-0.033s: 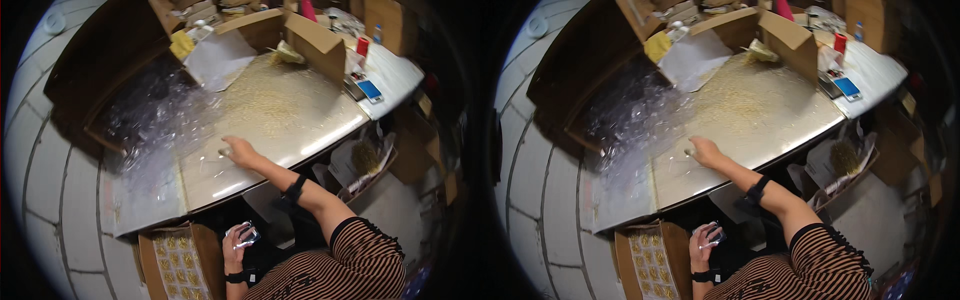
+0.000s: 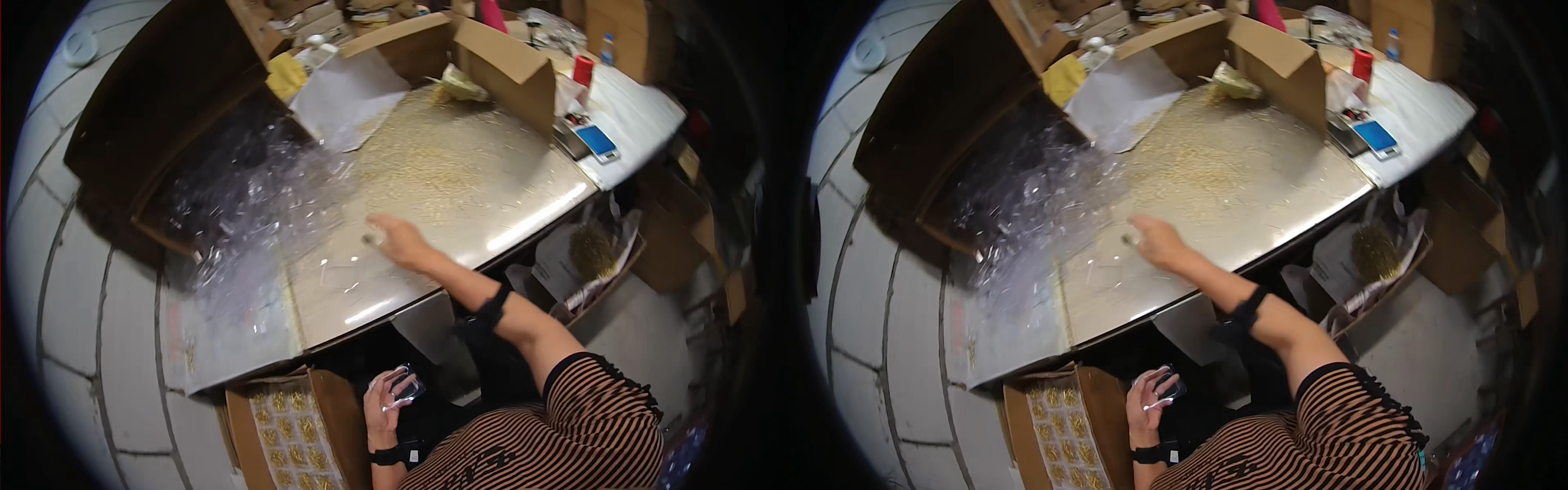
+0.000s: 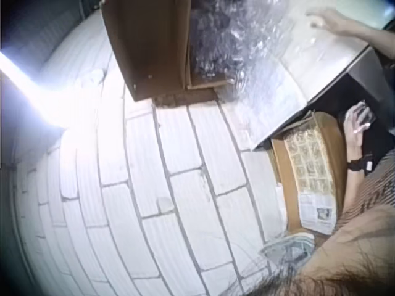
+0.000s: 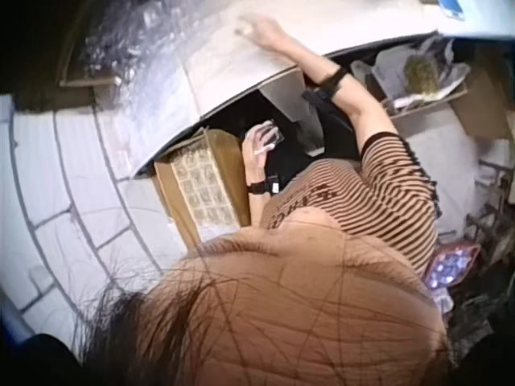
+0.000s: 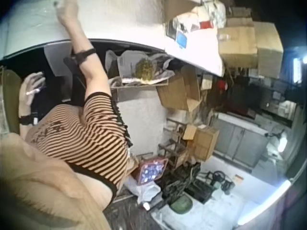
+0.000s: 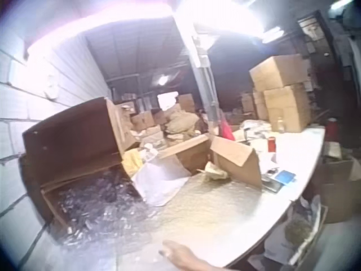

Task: Sorting small metal items from a table into clear plastic containers and organizing them into a cardboard box.

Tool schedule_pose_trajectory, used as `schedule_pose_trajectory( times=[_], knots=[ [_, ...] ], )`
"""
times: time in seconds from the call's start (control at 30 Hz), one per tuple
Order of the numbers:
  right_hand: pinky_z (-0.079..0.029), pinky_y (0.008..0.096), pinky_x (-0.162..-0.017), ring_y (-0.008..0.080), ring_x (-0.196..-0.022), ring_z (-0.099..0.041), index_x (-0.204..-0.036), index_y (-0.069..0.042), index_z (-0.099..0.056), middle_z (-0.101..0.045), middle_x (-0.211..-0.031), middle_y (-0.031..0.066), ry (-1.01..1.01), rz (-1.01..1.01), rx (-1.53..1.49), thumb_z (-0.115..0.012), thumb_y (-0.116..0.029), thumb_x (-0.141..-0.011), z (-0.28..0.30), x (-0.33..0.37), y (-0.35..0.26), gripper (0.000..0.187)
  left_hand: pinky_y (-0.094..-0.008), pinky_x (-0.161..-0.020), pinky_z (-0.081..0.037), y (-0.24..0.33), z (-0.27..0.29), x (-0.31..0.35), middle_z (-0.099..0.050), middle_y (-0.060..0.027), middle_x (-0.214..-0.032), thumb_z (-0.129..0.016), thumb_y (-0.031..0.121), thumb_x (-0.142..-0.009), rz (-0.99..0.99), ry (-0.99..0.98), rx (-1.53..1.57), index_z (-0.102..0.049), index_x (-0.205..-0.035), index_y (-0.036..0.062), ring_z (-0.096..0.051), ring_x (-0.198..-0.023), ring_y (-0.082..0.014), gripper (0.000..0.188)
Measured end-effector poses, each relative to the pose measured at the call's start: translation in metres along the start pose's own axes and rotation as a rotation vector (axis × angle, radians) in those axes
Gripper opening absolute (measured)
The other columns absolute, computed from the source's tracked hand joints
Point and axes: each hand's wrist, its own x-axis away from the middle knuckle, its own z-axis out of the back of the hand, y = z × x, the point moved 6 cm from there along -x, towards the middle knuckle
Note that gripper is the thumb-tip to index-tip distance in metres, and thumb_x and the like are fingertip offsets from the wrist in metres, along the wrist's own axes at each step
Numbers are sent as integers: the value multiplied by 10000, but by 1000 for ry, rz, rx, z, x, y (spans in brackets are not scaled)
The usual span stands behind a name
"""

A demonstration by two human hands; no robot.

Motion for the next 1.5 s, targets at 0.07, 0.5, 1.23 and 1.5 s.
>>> schedule_pose_trajectory(
  times=[0.07,0.5,1.23,1.5],
  knots=[
    [-394,354,-1014,354,-1201,-497,-1224,-59,-559,-536,-1285,194,209,117,19,-528,-18,-760,84,18,9,466,-360,-563,-605,-6,9,6,-559,-238,-1197,-505,280,-943,14,4,-42,-524,-1136,-20,-560,-1104,-430,357],
    [-259,438,-1089,398,-1312,-332,-1341,30,-380,-371,-1404,250,4,-93,796,-543,-404,-895,188,53,128,644,-336,-639,-589,-70,21,-22,-554,-222,-1222,-376,337,-999,189,85,-314,-491,-1206,-29,-633,-1028,-326,436],
    [-383,403,-1019,362,-1233,-448,-1224,-16,-529,-515,-1285,188,-199,212,366,-551,-165,-882,41,107,-17,374,-313,-606,-598,-111,-35,-45,-575,-188,-1205,-277,410,-1012,320,-91,-37,-402,-1318,35,-653,-972,-349,500],
    [-375,397,-1022,344,-1249,-440,-1197,-30,-552,-521,-1293,153,-170,298,504,-536,-183,-903,41,100,-8,332,-303,-582,-604,-135,-14,-59,-603,-182,-1158,-302,373,-1011,327,-108,-30,-441,-1270,-20,-664,-942,-339,491]
  ],
)
